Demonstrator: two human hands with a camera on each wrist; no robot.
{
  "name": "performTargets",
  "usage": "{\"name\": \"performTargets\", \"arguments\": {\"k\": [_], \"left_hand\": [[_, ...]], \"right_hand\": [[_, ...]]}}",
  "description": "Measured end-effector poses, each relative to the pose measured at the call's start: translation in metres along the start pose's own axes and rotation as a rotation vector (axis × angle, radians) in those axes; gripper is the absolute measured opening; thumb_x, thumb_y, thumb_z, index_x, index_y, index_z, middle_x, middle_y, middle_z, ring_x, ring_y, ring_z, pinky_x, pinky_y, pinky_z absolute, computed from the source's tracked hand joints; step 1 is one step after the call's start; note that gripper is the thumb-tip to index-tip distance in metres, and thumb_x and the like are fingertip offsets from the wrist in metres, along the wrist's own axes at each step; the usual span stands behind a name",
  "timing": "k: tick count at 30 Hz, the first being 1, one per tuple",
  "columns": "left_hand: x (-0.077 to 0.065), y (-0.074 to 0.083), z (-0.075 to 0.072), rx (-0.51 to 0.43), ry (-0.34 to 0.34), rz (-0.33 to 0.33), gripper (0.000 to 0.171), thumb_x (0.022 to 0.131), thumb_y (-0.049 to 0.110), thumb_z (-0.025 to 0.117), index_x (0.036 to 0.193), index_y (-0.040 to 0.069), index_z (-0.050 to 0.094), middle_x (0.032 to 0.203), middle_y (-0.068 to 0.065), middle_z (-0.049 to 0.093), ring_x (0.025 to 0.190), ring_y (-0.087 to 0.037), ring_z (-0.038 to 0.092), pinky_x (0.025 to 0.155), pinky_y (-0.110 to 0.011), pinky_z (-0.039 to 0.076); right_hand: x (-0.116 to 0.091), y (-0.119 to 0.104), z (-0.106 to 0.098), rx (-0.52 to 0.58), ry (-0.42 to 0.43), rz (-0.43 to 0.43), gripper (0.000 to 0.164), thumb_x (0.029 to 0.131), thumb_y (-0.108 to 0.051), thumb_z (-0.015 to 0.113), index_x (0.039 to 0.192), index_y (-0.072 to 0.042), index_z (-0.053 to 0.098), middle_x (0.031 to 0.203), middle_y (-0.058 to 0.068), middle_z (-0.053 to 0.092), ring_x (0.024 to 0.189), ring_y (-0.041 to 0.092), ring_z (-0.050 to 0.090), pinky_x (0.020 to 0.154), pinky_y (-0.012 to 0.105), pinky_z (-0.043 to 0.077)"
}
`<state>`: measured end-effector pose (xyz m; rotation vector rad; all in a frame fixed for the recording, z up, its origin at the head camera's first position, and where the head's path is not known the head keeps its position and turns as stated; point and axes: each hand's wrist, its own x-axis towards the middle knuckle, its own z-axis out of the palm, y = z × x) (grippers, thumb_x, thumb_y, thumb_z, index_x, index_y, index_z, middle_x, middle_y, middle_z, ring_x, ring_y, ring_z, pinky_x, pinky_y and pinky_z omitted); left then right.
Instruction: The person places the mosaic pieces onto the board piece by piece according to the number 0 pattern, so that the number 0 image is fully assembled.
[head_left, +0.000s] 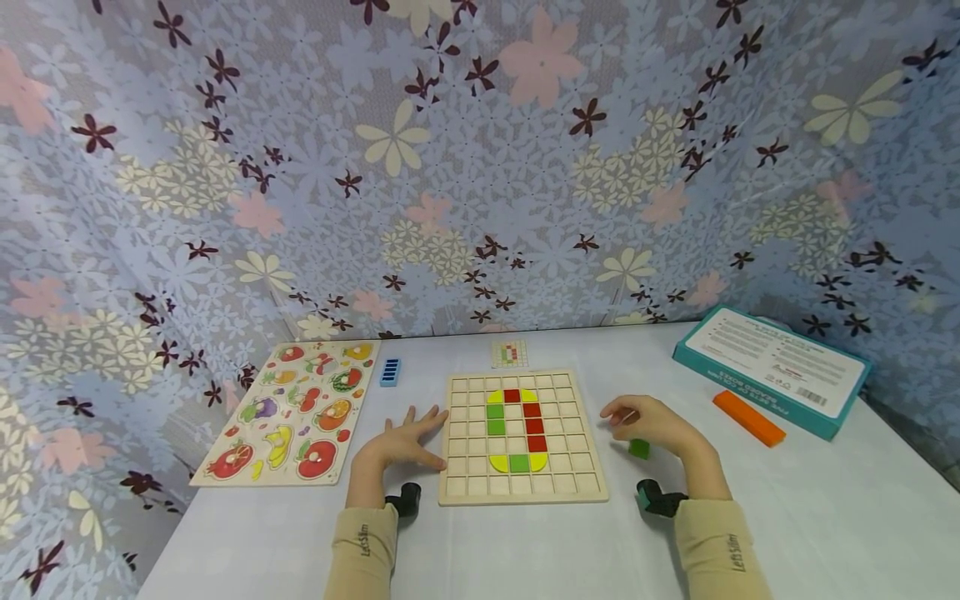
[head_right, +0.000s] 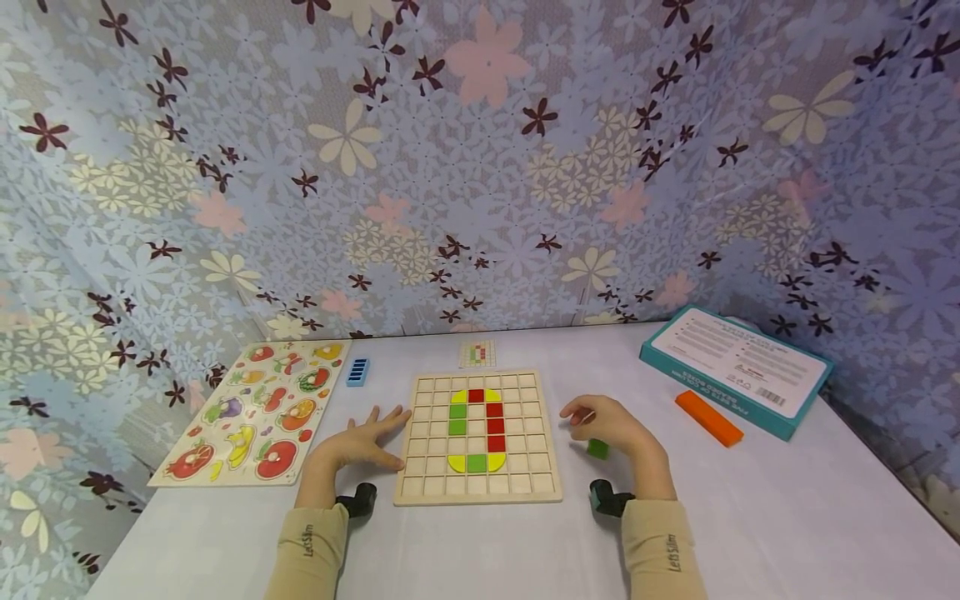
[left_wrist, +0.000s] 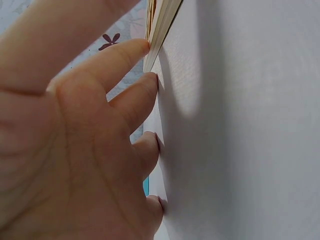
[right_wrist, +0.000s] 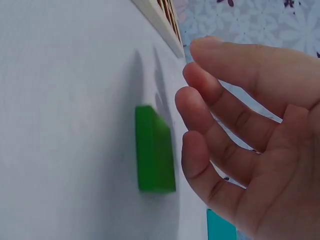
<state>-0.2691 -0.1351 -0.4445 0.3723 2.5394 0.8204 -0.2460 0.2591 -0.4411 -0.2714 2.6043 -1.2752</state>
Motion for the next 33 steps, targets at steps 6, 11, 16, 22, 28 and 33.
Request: {"name": "performTargets", "arguments": {"k": [6, 11, 16, 22, 28, 33], "left_hand": [[-0.001, 0.002, 0.000, -0.001, -0.005, 0.004, 0.089, 0.069, 0.027, 0.079, 0.145, 0.019, 0.033, 0.154, -0.005, 0.019, 0.141, -0.035, -0.004, 0.107, -0.061, -0.012], [-0.002, 0.003, 0.000, 0.003, -0.003, 0.006, 0.089, 0.069, 0.027, 0.079, 0.145, 0.019, 0.033, 0.153, -0.005, 0.019, 0.141, -0.035, -0.003, 0.107, -0.061, -0.012], [-0.001, 0.001, 0.000, 0.000, 0.000, 0.012, 0.089, 0.069, 0.027, 0.079, 0.145, 0.019, 0.033, 0.153, -0.005, 0.019, 0.141, -0.035, -0.003, 0.107, -0.061, -0.012], [0.001, -0.002, 0.000, 0.003, 0.001, 0.026, 0.090, 0.068, 0.027, 0.080, 0.145, 0.018, 0.033, 0.153, -0.006, 0.020, 0.141, -0.036, -0.003, 0.106, -0.061, -0.012], [0.001, -0.002, 0.000, 0.009, 0.001, 0.024, 0.090, 0.068, 0.027, 0.079, 0.145, 0.018, 0.032, 0.153, -0.006, 0.020, 0.141, -0.036, -0.003, 0.106, -0.062, -0.013], [0.001, -0.002, 0.001, 0.013, 0.000, 0.029, 0.090, 0.069, 0.027, 0.079, 0.145, 0.018, 0.032, 0.153, -0.006, 0.020, 0.141, -0.036, -0.003, 0.106, -0.062, -0.012]], "right_hand": [[-0.005, 0.006, -0.005, 0.009, -0.023, 0.023, 0.033, 0.076, -0.004, 0.068, 0.107, 0.002, 0.061, 0.095, 0.009, 0.059, 0.086, 0.022, 0.051, 0.073, 0.031, 0.046], [-0.011, 0.006, -0.010, -0.013, -0.062, 0.084, 0.041, 0.069, 0.002, 0.070, 0.109, 0.000, 0.060, 0.098, 0.010, 0.058, 0.088, 0.023, 0.051, 0.077, 0.035, 0.047], [-0.013, 0.005, -0.013, -0.028, -0.102, 0.156, 0.048, 0.064, 0.007, 0.072, 0.110, -0.001, 0.059, 0.092, 0.009, 0.054, 0.083, 0.023, 0.048, 0.074, 0.034, 0.045], [-0.011, 0.007, -0.010, -0.034, -0.102, 0.172, 0.049, 0.062, 0.010, 0.071, 0.108, -0.001, 0.059, 0.084, 0.007, 0.050, 0.080, 0.022, 0.046, 0.071, 0.031, 0.041], [-0.008, 0.007, -0.008, -0.135, -0.027, 0.162, 0.047, 0.063, 0.011, 0.067, 0.106, -0.005, 0.060, 0.095, 0.012, 0.053, 0.086, 0.026, 0.046, 0.074, 0.037, 0.042], [-0.004, 0.005, -0.005, -0.161, 0.044, 0.130, 0.046, 0.063, 0.015, 0.062, 0.104, -0.004, 0.061, 0.096, 0.014, 0.054, 0.083, 0.027, 0.046, 0.067, 0.033, 0.042]]}}
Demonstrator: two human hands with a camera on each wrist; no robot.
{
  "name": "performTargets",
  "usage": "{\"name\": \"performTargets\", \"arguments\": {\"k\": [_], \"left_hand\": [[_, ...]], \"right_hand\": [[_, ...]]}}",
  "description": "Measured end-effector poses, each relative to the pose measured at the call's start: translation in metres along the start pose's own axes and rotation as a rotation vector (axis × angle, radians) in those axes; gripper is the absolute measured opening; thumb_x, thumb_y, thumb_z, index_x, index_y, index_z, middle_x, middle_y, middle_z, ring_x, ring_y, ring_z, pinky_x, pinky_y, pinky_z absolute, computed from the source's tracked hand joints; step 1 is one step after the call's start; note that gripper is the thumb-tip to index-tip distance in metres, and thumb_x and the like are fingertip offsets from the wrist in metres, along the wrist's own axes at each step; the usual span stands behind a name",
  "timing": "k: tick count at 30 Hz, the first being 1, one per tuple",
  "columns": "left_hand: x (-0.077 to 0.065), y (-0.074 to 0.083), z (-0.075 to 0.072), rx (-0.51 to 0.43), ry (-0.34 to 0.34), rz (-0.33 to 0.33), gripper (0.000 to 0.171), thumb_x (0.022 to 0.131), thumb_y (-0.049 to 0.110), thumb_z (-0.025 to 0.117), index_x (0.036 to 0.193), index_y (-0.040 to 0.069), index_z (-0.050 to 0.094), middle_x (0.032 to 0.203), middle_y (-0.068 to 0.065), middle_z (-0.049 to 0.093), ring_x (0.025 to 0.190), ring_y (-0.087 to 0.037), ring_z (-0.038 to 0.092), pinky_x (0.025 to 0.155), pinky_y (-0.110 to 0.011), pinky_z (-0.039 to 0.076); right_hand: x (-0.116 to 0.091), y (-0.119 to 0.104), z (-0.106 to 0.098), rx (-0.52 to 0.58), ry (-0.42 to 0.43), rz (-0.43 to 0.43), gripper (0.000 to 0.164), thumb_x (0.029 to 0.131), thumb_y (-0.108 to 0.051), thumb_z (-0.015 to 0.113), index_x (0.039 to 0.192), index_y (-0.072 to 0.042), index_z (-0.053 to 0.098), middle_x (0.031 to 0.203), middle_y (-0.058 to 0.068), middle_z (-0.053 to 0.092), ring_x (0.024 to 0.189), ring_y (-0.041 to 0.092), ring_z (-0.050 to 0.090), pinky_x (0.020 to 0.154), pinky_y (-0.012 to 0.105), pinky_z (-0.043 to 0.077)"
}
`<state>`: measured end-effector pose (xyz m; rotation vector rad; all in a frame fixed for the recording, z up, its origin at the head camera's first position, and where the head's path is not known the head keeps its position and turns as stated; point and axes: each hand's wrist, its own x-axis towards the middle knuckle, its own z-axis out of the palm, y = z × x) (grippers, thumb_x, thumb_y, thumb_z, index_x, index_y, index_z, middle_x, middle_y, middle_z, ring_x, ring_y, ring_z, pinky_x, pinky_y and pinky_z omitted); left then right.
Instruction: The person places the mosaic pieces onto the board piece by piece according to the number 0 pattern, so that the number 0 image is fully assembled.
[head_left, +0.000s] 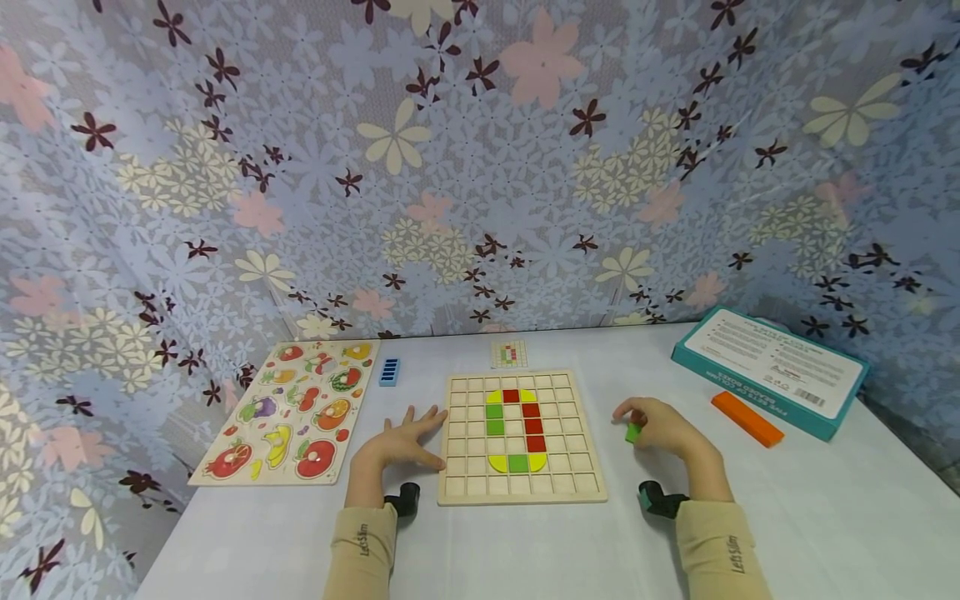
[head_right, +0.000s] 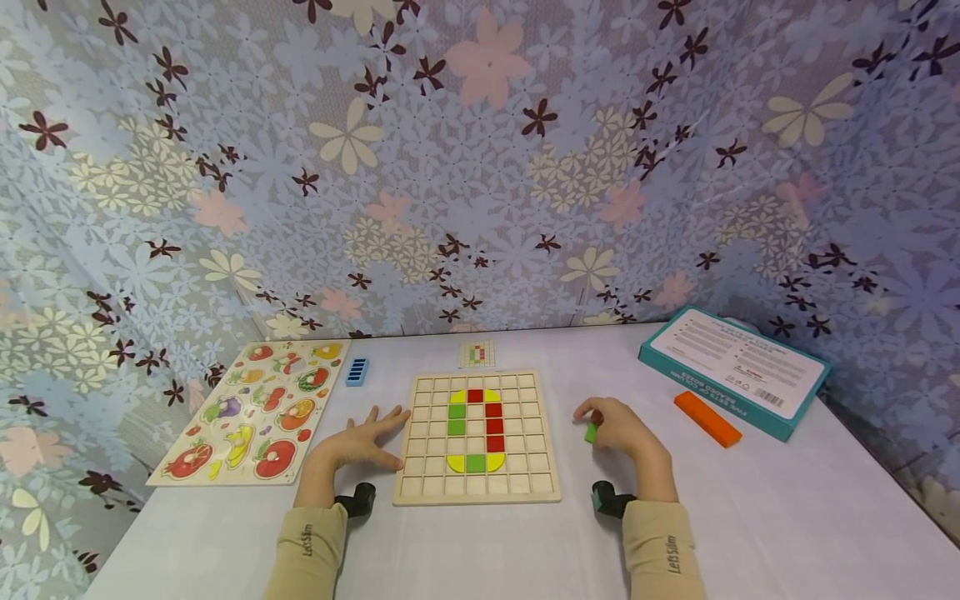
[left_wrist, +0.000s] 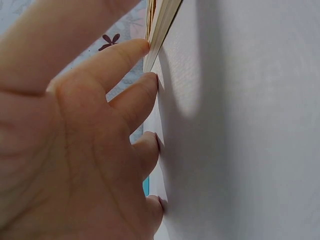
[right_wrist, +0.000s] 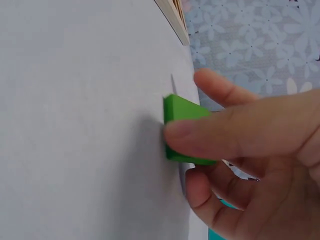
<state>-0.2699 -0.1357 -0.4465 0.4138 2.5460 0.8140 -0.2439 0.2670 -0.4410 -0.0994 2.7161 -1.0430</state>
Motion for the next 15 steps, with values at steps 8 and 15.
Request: {"name": "performTargets", "arguments": {"k": [8, 15], "left_hand": [[-0.0003, -0.0004, 0.0003, 0.001, -0.003, -0.002, 0.090, 0.069, 0.027, 0.079, 0.145, 0.018, 0.032, 0.153, -0.006, 0.019, 0.141, -0.036, -0.003, 0.106, -0.062, -0.012], [-0.0016, -0.0001, -0.0007, 0.007, 0.001, 0.001, 0.090, 0.069, 0.027, 0.079, 0.145, 0.018, 0.032, 0.153, -0.006, 0.019, 0.141, -0.036, -0.004, 0.106, -0.062, -0.013]], "right_hand": [[0.0028, -0.0015, 0.0025, 0.005, 0.054, -0.018, 0.041, 0.067, 0.015, 0.059, 0.103, -0.004, 0.061, 0.094, 0.014, 0.054, 0.083, 0.028, 0.048, 0.066, 0.033, 0.043], [0.0047, -0.0051, 0.0042, 0.033, 0.100, -0.053, 0.036, 0.072, 0.008, 0.065, 0.106, -0.004, 0.061, 0.094, 0.012, 0.056, 0.085, 0.027, 0.053, 0.071, 0.037, 0.048]]}}
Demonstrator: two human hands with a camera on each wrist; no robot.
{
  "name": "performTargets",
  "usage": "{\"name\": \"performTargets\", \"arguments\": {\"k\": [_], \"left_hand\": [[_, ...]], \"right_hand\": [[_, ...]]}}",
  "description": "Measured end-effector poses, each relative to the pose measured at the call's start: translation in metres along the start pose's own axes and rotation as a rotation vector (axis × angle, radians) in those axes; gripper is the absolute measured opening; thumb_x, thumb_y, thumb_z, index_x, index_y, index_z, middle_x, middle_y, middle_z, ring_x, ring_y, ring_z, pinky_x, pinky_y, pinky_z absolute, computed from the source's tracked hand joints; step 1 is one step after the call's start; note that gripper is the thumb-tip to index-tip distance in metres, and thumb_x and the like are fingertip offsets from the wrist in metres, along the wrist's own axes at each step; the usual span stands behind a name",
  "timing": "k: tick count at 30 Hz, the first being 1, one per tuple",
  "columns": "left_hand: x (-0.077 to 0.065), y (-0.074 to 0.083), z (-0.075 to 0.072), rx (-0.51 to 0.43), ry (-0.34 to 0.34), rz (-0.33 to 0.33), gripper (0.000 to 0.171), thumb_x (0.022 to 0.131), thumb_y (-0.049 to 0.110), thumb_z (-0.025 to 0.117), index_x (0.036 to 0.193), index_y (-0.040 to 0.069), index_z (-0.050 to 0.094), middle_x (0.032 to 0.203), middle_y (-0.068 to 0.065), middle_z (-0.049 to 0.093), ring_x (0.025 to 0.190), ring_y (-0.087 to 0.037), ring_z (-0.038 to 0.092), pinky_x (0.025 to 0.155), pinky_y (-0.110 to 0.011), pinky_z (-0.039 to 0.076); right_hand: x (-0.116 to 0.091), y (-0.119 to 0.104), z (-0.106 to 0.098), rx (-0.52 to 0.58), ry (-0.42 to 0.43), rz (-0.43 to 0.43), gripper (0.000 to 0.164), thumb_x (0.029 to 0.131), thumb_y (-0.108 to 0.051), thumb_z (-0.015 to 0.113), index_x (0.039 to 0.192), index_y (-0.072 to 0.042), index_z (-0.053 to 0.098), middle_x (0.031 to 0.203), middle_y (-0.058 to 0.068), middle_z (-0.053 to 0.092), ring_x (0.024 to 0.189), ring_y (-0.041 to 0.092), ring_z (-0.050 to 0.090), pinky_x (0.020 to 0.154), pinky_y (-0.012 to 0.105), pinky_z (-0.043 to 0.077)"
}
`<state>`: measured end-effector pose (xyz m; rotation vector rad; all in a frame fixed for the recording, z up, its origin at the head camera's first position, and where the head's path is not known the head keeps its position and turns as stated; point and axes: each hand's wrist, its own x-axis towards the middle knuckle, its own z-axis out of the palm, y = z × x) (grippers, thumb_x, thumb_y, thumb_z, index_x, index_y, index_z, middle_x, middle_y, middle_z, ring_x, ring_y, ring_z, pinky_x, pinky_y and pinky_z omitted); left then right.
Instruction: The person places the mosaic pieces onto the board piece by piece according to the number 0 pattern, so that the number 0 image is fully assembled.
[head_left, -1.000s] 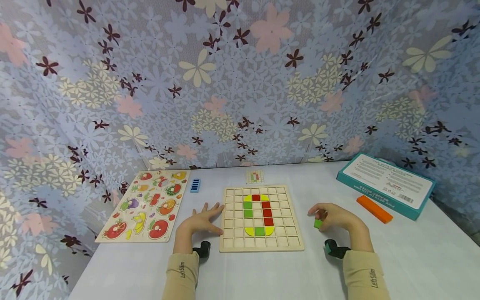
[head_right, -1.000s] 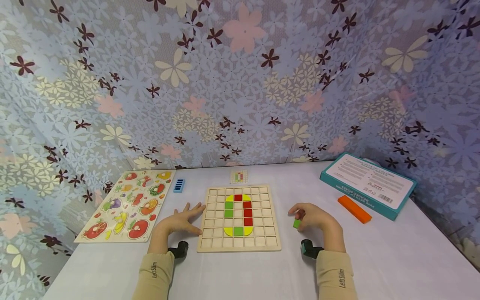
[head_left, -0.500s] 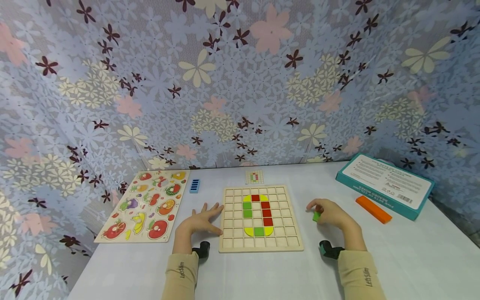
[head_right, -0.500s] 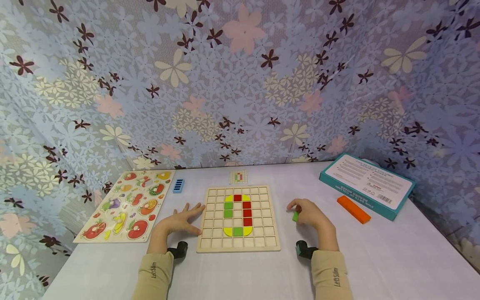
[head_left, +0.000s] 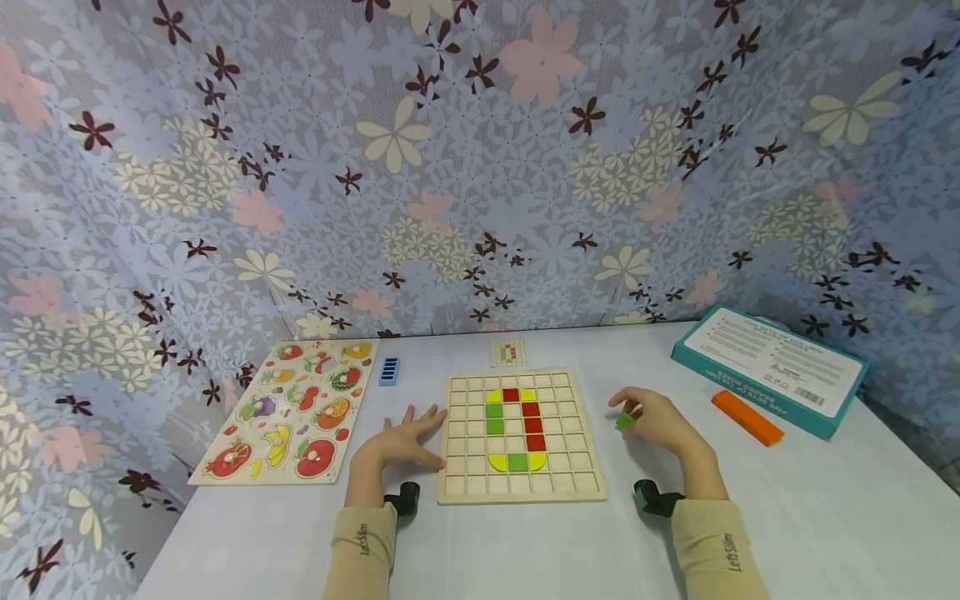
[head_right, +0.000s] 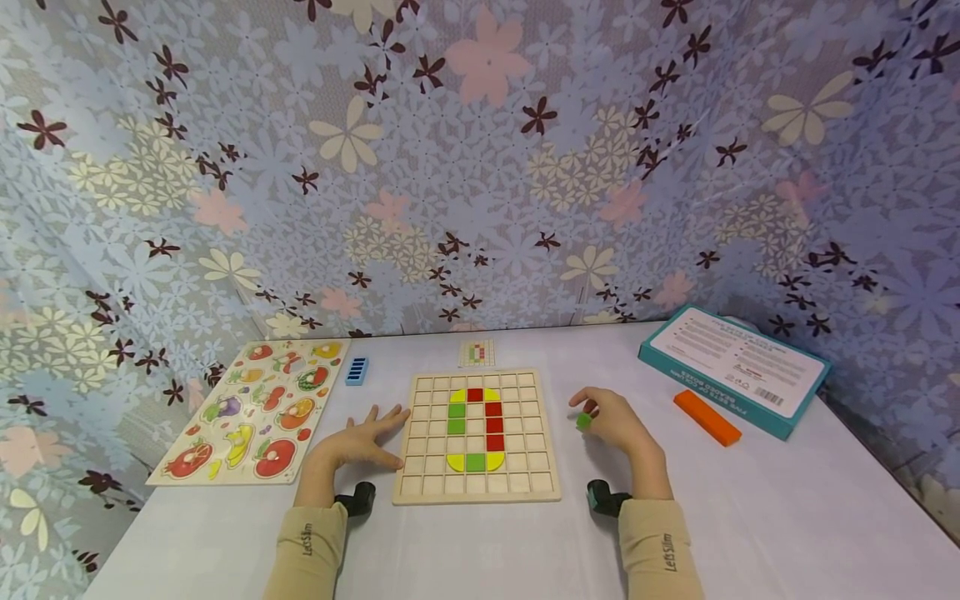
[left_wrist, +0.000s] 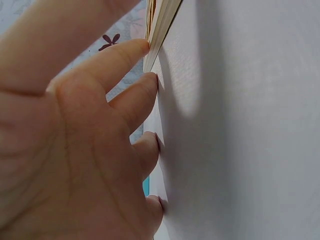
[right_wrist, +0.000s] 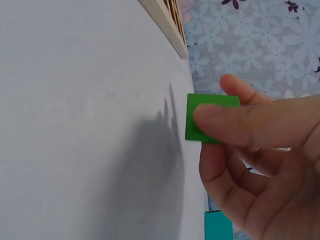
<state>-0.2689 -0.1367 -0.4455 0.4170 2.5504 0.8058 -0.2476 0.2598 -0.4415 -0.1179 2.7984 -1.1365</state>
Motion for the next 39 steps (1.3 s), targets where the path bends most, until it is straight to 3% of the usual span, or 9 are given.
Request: {"name": "performTargets", "arguments": {"k": [8, 13, 17, 23, 39], "left_hand": [[0.001, -0.001, 0.000, 0.000, -0.001, 0.001, 0.090, 0.069, 0.028, 0.079, 0.145, 0.018, 0.031, 0.153, -0.006, 0.019, 0.141, -0.036, -0.004, 0.106, -0.061, -0.013], [0.001, -0.001, 0.001, -0.001, 0.001, -0.001, 0.090, 0.069, 0.027, 0.079, 0.145, 0.018, 0.032, 0.153, -0.006, 0.019, 0.141, -0.036, -0.003, 0.106, -0.062, -0.013], [0.001, -0.001, 0.001, -0.001, 0.001, -0.002, 0.090, 0.069, 0.027, 0.079, 0.145, 0.018, 0.032, 0.153, -0.006, 0.020, 0.141, -0.036, -0.003, 0.106, -0.062, -0.012], [0.002, -0.001, 0.001, -0.014, -0.002, -0.005, 0.090, 0.069, 0.028, 0.079, 0.145, 0.018, 0.032, 0.153, -0.005, 0.019, 0.141, -0.035, -0.003, 0.106, -0.061, -0.013], [0.003, -0.001, 0.000, -0.004, -0.007, -0.008, 0.089, 0.070, 0.028, 0.078, 0.145, 0.019, 0.032, 0.153, -0.005, 0.019, 0.141, -0.035, -0.004, 0.106, -0.061, -0.013]], "right_hand": [[0.000, -0.009, 0.001, 0.058, 0.043, -0.018, 0.037, 0.077, -0.004, 0.070, 0.112, -0.001, 0.057, 0.094, 0.012, 0.058, 0.088, 0.026, 0.055, 0.073, 0.037, 0.049], [0.001, -0.015, 0.004, 0.097, 0.056, -0.015, 0.040, 0.080, -0.010, 0.070, 0.115, 0.000, 0.054, 0.091, 0.012, 0.059, 0.079, 0.021, 0.057, 0.066, 0.031, 0.050], [0.003, -0.019, 0.006, 0.124, 0.065, -0.010, 0.036, 0.080, -0.012, 0.070, 0.109, 0.000, 0.052, 0.085, 0.010, 0.060, 0.069, 0.017, 0.057, 0.062, 0.028, 0.049], [0.005, -0.025, 0.011, 0.147, 0.067, -0.019, 0.026, 0.082, -0.013, 0.069, 0.099, -0.001, 0.053, 0.083, 0.008, 0.060, 0.068, 0.016, 0.056, 0.062, 0.030, 0.048], [0.014, -0.041, 0.028, 0.178, 0.031, -0.087, 0.019, 0.082, -0.011, 0.068, 0.096, -0.003, 0.057, 0.080, 0.006, 0.061, 0.069, 0.019, 0.058, 0.064, 0.031, 0.051]]}}
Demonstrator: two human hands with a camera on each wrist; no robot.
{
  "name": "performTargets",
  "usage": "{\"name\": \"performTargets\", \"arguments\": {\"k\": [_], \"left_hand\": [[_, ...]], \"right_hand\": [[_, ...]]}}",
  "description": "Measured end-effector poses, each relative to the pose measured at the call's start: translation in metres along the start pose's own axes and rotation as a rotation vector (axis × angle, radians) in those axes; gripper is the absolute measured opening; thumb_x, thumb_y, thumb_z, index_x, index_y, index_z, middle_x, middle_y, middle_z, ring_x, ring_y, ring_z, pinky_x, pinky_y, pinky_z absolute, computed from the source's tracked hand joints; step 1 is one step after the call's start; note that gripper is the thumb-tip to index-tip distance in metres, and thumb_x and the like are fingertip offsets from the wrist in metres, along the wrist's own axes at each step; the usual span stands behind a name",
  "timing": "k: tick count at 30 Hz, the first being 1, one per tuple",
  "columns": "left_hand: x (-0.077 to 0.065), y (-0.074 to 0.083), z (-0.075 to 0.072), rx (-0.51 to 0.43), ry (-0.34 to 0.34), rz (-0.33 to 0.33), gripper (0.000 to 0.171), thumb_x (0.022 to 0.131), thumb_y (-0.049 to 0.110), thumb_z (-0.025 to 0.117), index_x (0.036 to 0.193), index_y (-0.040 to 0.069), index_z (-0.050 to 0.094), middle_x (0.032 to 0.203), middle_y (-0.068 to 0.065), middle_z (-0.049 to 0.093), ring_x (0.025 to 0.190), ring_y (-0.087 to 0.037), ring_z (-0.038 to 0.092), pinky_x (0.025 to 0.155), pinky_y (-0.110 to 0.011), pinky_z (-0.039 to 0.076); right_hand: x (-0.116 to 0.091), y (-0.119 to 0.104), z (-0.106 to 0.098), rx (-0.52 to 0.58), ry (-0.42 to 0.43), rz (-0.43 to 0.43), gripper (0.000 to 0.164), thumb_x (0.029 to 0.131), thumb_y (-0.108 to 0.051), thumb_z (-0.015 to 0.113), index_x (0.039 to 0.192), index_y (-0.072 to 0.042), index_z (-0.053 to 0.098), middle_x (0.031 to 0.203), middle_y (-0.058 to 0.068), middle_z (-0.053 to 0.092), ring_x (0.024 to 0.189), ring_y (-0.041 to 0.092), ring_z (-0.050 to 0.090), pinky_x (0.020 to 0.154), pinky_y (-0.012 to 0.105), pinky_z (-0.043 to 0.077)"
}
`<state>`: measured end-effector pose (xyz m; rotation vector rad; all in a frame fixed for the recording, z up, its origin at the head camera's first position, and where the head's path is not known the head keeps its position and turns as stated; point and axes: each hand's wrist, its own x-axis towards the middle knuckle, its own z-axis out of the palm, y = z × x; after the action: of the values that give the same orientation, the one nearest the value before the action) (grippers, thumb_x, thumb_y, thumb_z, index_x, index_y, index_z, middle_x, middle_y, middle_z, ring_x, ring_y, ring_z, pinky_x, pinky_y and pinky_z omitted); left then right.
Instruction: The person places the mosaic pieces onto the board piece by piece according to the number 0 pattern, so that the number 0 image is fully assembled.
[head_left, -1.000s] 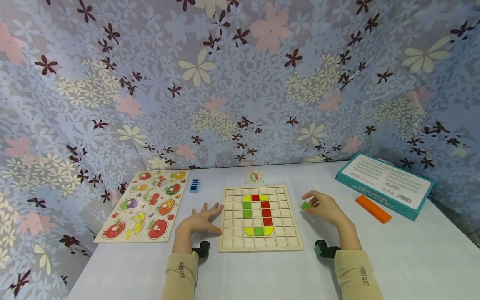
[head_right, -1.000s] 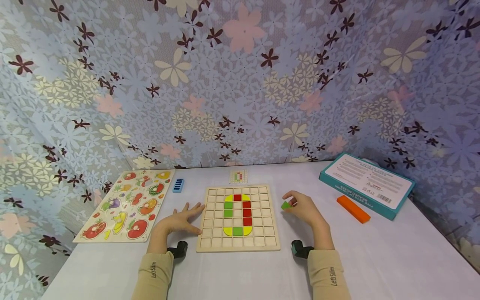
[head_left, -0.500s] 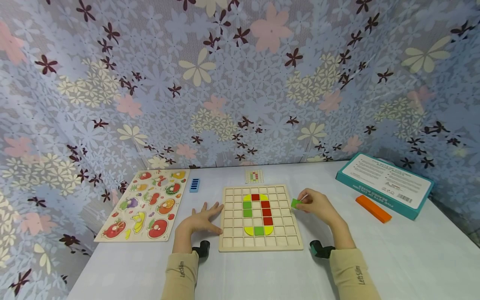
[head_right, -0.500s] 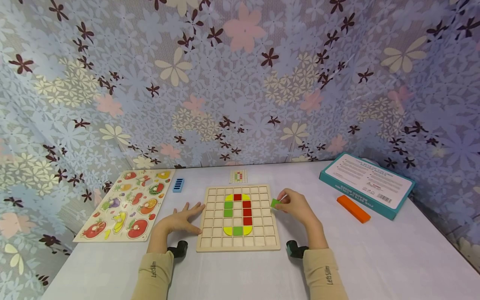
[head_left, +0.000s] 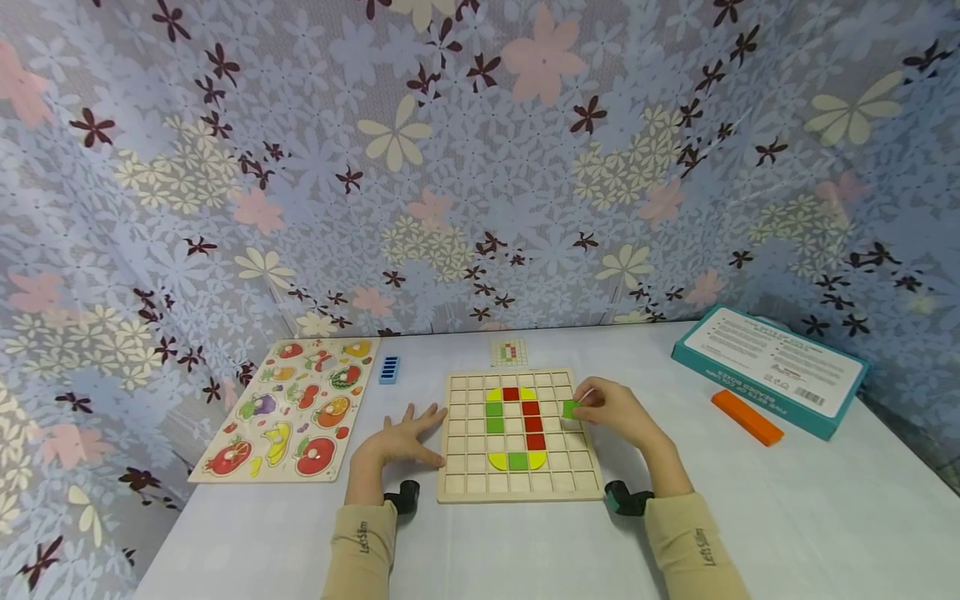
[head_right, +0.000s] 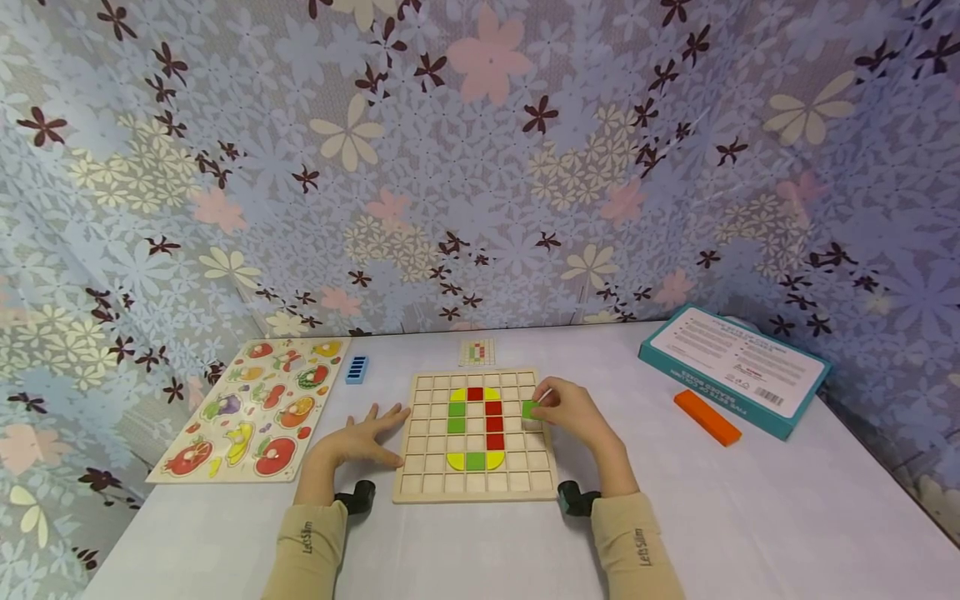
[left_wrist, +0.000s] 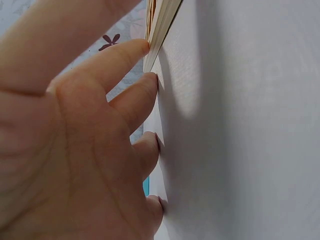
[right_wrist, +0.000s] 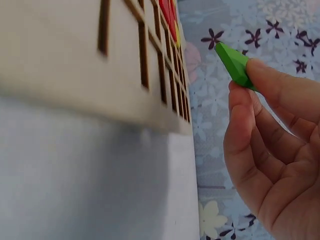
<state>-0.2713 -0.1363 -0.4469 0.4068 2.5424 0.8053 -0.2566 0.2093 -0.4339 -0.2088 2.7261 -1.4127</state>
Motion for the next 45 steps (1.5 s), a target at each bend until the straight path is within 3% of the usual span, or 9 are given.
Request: {"name": "performTargets", "arguments": {"k": [13, 26, 38, 45], "left_hand": [[0.001, 0.000, 0.000, -0.011, -0.002, 0.000, 0.089, 0.070, 0.028, 0.078, 0.145, 0.019, 0.031, 0.153, -0.004, 0.019, 0.141, -0.035, -0.004, 0.106, -0.061, -0.013], [0.001, 0.000, 0.001, -0.011, 0.001, -0.002, 0.090, 0.069, 0.028, 0.079, 0.145, 0.019, 0.032, 0.153, -0.004, 0.019, 0.141, -0.035, -0.004, 0.106, -0.061, -0.013], [-0.001, 0.001, 0.000, -0.020, 0.005, -0.003, 0.089, 0.069, 0.027, 0.079, 0.145, 0.018, 0.032, 0.153, -0.005, 0.020, 0.141, -0.036, -0.004, 0.106, -0.061, -0.013], [-0.002, 0.002, 0.000, -0.020, 0.002, -0.007, 0.089, 0.069, 0.027, 0.079, 0.145, 0.018, 0.033, 0.153, -0.005, 0.020, 0.141, -0.035, -0.004, 0.106, -0.060, -0.013]], "right_hand": [[0.007, -0.020, 0.026, 0.020, -0.055, -0.109, 0.014, 0.082, -0.007, 0.067, 0.092, -0.004, 0.059, 0.080, 0.006, 0.061, 0.071, 0.017, 0.056, 0.064, 0.029, 0.051], [0.012, -0.038, 0.052, 0.004, -0.097, -0.161, 0.011, 0.081, -0.006, 0.068, 0.092, -0.005, 0.064, 0.086, 0.004, 0.062, 0.078, 0.016, 0.056, 0.067, 0.028, 0.050], [0.008, -0.053, 0.077, -0.070, -0.083, -0.135, 0.008, 0.082, -0.005, 0.065, 0.090, -0.006, 0.066, 0.079, 0.000, 0.058, 0.074, 0.015, 0.050, 0.063, 0.026, 0.043], [0.006, -0.055, 0.086, -0.029, -0.108, -0.112, 0.008, 0.082, -0.001, 0.064, 0.089, -0.005, 0.064, 0.077, 0.003, 0.056, 0.059, 0.014, 0.049, 0.049, 0.023, 0.043]]}}
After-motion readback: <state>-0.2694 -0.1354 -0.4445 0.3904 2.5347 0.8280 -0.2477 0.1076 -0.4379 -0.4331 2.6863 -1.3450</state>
